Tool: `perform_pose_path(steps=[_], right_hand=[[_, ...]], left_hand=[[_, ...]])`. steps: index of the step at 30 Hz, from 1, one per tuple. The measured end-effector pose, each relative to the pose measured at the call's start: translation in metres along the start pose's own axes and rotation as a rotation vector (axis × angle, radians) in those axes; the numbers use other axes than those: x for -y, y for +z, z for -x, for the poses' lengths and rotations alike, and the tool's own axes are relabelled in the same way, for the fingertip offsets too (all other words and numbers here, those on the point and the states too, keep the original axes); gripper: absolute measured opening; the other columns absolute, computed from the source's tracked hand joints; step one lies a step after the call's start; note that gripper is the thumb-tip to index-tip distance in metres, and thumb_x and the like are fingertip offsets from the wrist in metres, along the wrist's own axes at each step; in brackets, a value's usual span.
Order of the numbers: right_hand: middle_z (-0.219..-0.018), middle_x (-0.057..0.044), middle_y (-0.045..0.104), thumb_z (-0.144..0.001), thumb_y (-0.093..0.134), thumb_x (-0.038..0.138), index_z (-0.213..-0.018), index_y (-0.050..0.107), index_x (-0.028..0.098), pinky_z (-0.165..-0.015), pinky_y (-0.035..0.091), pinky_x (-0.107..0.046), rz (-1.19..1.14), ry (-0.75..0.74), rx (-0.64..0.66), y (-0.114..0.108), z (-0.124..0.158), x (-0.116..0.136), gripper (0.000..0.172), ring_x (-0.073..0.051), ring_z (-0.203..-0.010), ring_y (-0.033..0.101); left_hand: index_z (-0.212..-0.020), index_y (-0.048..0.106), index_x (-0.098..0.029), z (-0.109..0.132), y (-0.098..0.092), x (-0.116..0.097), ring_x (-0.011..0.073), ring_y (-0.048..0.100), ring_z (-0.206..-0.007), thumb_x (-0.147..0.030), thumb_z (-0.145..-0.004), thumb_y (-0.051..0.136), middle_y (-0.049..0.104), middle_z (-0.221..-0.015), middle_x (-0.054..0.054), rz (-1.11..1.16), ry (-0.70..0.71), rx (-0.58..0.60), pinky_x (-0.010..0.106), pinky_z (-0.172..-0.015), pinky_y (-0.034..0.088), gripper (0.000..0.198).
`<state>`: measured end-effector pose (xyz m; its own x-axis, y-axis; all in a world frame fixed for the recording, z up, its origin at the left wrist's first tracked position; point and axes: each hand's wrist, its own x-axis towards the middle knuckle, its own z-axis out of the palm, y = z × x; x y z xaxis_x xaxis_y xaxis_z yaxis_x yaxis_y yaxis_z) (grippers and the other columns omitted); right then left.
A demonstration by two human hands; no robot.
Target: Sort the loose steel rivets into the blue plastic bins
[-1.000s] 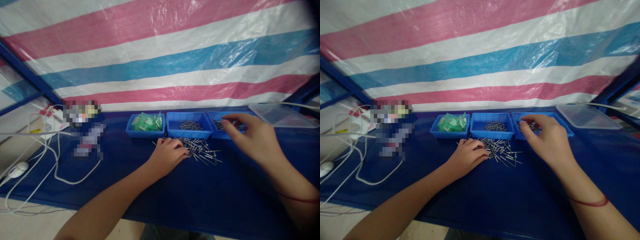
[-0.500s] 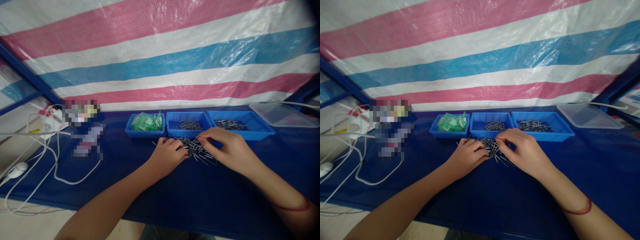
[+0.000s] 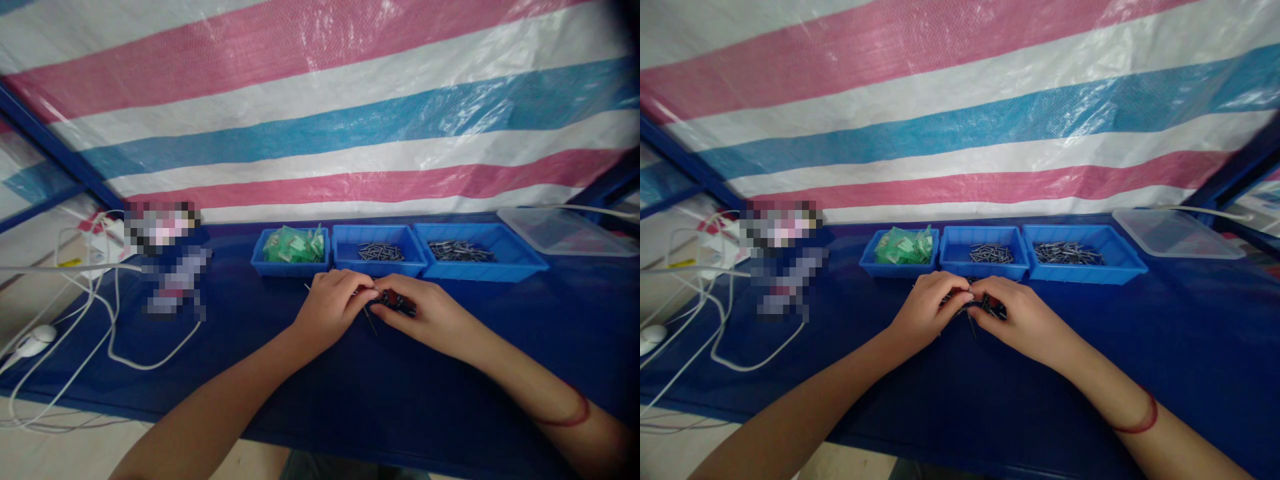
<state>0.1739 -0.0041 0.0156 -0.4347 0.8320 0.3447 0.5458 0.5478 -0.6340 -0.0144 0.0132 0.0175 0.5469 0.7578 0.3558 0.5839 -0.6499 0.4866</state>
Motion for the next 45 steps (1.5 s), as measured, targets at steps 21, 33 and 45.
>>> perform_pose_path(steps=[21,33,45], right_hand=[[-0.075,-0.001,0.062,-0.082,0.059,0.036,-0.078,0.063,0.022,-0.06,0.046,-0.027,-0.309,0.24,-0.245,-0.0008,0.0004,-0.0023,0.016,-0.015,-0.068,0.057],[-0.076,-0.003,0.063,-0.081,0.062,0.036,-0.078,0.063,0.021,-0.058,0.044,-0.028,-0.365,0.245,-0.209,0.0039,0.0006,-0.0017,0.015,-0.016,-0.069,0.057],[-0.077,-0.002,0.06,-0.084,0.057,0.024,-0.084,0.061,0.021,-0.061,0.043,-0.028,-0.192,0.03,-0.183,-0.0004,0.0034,-0.0028,0.005,-0.014,-0.067,0.054]], left_hand=[[-0.1,0.064,-0.018,0.0008,0.0036,-0.0013,0.0161,0.062,-0.083,-0.032,-0.088,0.053,0.068,-0.087,0.004,0.248,-0.029,-0.067,0.027,-0.079,0.044,0.022],[-0.093,0.063,-0.018,0.0,0.006,-0.0022,0.0151,0.061,-0.081,-0.031,-0.087,0.055,0.069,-0.088,0.003,0.293,-0.035,-0.043,0.026,-0.075,0.044,0.017],[-0.085,0.065,-0.018,-0.0009,0.0052,-0.0008,0.0146,0.058,-0.077,-0.033,-0.083,0.061,0.065,-0.08,0.002,0.292,-0.051,-0.061,0.025,-0.072,0.043,0.016]])
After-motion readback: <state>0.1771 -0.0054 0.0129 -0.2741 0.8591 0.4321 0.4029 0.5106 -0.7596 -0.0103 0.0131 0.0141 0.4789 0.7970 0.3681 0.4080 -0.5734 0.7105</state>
